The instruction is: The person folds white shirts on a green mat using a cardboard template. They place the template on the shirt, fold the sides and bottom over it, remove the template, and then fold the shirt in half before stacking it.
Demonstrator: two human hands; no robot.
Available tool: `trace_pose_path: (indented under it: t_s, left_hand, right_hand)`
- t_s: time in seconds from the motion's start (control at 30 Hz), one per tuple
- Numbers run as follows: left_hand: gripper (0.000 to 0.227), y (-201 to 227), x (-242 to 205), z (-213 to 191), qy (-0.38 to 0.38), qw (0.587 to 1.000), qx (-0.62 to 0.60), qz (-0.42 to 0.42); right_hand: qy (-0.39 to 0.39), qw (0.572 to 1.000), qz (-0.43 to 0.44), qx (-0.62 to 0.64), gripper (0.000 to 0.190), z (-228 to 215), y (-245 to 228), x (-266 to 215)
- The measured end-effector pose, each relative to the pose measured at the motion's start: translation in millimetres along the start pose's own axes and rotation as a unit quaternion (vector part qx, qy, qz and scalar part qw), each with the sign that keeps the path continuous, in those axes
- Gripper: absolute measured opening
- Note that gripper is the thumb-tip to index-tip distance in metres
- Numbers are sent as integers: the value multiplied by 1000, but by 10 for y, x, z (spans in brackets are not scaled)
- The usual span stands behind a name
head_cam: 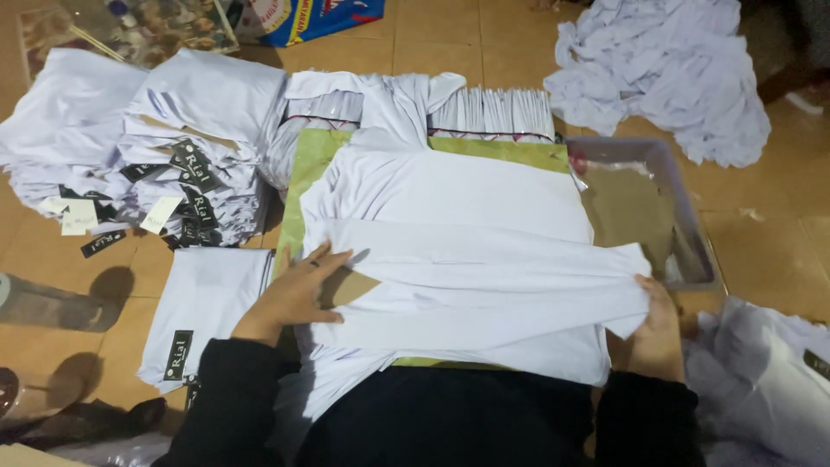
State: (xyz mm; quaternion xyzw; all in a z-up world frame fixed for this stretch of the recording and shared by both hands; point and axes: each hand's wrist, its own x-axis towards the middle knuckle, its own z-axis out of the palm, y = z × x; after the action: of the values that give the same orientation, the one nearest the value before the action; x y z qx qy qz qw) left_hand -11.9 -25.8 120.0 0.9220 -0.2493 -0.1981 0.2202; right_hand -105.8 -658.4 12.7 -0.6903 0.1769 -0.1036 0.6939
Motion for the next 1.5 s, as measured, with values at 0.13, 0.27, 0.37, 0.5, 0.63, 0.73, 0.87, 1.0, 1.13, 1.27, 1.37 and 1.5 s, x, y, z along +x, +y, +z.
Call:
trace_pose_path:
  t_s: [0.13,0.27,0.37,0.5,0.63,0.73,0.87,1.0,1.13,1.27,1.37,1.5]
  left_hand:
    - [109,339,237,88,-38,992,117,3]
    - [108,235,492,407,16,991,111,70]
    - [120,106,650,549,61,985,118,106]
    - [94,-48,685,630,93,989,49,101]
    - [75,-89,623,650,140,984,-7,110]
    - [71,-54,618,641,113,993,-14,36]
    - [71,-24,576,586,112,992,-26,42]
    - [65,-207,652,766,124,992,-5,40]
    - [71,-318,683,841,143,988,-19,56]
    - [76,-462,737,883,138,988,-25,67]
    - [83,-284,675,726,158,980,-81,95]
    - [80,519,663,472,224,961,-125,105]
  right_hand:
    - [119,982,59,135,28,-650,201,697]
    - [82,942,-223,-238,37,943,-1866,-821]
    - [87,985,12,149,60,619,-1557,-455]
    - [160,968,139,137,40,612,-1567,-418]
    - [53,988,65,131,53,965,-1643,-363]
    - [-91,980,138,108,19,1375,-1489,214]
    - [-77,977,190,64,34,1854,276,647]
    - [-327,926,185,34,60,3101,-416,-336]
    - [-364,926,76,-70,62,2953,-554,-264]
    - [-222,918,-59,-322,49,2602,-677,-214]
    - [-194,780,-323,-499,58,2483,-361,-245]
    - [-267,686,-154,-660,64,2698,-580,-455]
